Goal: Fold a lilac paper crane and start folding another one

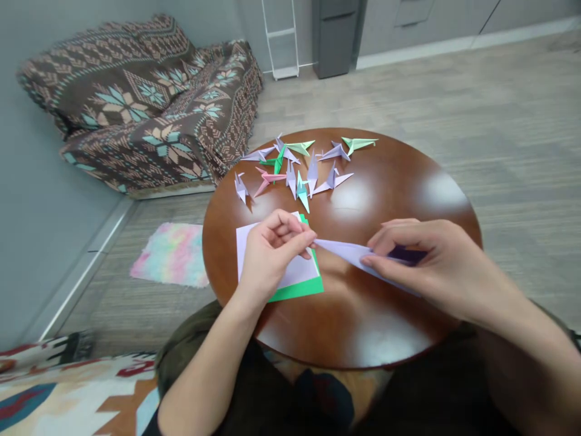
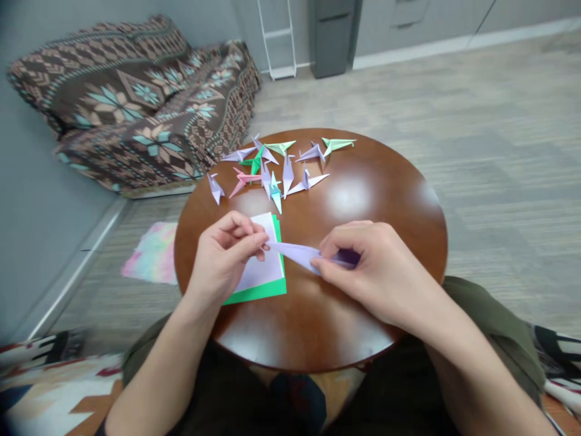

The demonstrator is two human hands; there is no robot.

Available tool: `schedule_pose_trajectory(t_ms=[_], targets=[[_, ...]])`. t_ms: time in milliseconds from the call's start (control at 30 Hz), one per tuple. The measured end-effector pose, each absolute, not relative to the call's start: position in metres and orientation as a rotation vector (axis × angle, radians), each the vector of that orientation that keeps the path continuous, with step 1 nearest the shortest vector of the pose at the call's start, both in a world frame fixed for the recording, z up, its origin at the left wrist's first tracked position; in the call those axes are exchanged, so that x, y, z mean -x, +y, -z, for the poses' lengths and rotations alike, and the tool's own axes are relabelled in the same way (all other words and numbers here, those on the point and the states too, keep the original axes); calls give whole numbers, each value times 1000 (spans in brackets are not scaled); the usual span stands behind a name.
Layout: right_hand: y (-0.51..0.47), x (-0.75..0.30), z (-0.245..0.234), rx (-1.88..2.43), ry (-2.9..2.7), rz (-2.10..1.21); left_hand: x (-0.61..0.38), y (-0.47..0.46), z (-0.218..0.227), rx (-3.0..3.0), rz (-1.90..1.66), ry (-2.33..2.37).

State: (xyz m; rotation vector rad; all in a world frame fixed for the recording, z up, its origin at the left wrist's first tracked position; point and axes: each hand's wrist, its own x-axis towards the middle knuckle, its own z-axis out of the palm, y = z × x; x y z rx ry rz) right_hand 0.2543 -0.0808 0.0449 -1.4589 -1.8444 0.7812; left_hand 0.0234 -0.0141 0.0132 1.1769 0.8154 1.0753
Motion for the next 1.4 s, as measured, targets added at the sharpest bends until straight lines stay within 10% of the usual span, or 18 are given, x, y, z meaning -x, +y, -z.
schedule_pose_trajectory(t_ms=[1400], targets=[[-80,-248,-43,1436,-1863,-781,-27,-17,-16,-1022,-1042,860]])
